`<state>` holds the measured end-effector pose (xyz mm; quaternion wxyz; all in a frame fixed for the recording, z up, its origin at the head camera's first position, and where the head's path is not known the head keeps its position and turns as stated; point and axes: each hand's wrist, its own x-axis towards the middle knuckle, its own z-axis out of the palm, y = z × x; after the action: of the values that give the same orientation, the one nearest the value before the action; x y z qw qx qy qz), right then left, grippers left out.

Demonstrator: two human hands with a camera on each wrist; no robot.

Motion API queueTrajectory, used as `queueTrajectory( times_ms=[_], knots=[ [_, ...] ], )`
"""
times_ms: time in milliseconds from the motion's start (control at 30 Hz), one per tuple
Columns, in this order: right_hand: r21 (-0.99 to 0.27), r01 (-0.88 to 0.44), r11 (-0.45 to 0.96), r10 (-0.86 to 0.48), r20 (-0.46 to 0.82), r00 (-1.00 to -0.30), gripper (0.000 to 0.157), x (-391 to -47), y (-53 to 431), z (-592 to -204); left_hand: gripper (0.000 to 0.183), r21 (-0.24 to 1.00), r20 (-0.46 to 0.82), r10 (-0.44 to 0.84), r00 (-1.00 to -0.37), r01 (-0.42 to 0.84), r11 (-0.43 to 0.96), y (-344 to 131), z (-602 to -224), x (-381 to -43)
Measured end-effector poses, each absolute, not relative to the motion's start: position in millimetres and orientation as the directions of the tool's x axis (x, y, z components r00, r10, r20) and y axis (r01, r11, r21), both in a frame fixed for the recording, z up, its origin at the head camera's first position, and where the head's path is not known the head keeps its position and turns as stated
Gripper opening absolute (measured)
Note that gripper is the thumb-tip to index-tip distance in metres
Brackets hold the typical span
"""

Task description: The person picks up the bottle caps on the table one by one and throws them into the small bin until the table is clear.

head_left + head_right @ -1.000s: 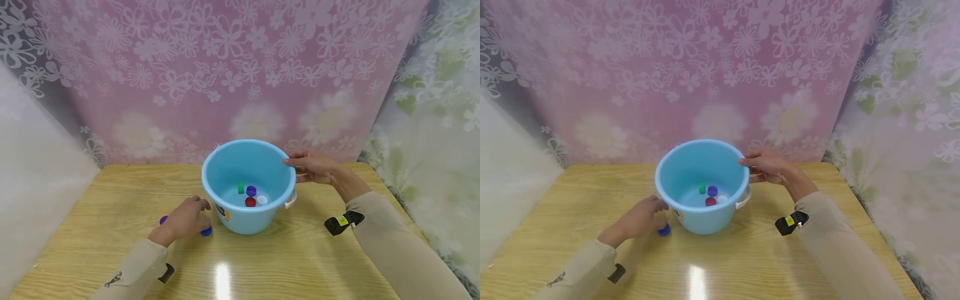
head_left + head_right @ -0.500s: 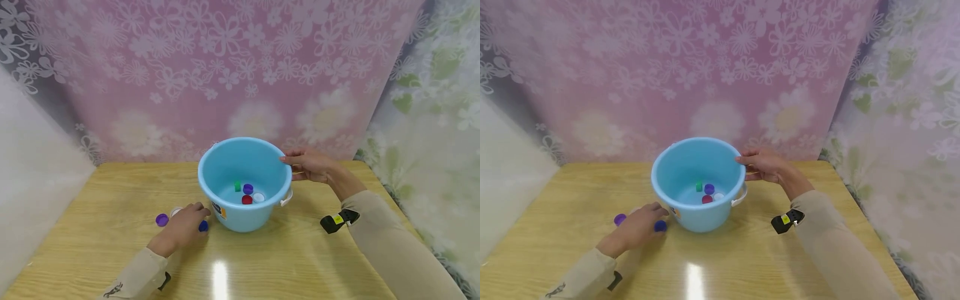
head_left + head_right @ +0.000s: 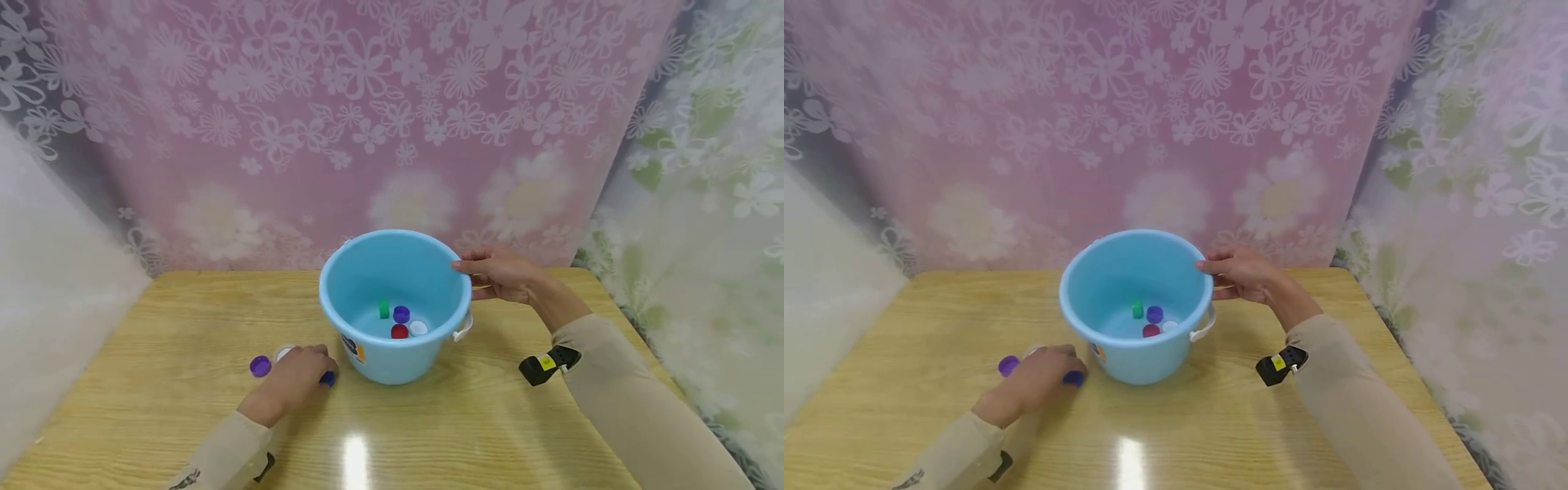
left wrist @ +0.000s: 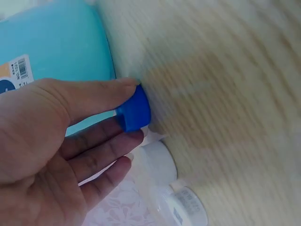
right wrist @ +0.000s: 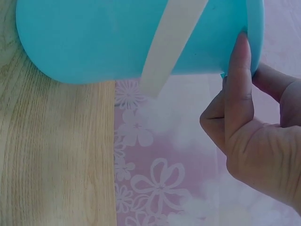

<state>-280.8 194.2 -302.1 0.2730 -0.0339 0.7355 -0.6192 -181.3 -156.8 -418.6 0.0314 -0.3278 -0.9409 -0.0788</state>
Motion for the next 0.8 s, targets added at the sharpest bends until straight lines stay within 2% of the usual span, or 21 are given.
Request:
queueTrajectory(
  times_ms=[433,633,800],
  knots=[
    [-0.938,0.28,0.205,-0.403,-0.341,-0.849,0.04,-281,194,-304,0.013,0.068,0.159,0.633,-0.757,0.648,0.758,-158,-422,-178],
    [-0.94,0.284,0.189,-0.413,-0.338,-0.846,0.041,-282,193,-307,0.019,0.127,0.191,0.564,-0.803,0.59,0.797,-168,-419,-177],
    [-0.942,0.287,0.176,-0.409,-0.335,-0.849,0.037,-281,195,-305,0.026,0.185,0.275,0.468,-0.84,0.524,0.831,-182,-400,-181]
  ],
)
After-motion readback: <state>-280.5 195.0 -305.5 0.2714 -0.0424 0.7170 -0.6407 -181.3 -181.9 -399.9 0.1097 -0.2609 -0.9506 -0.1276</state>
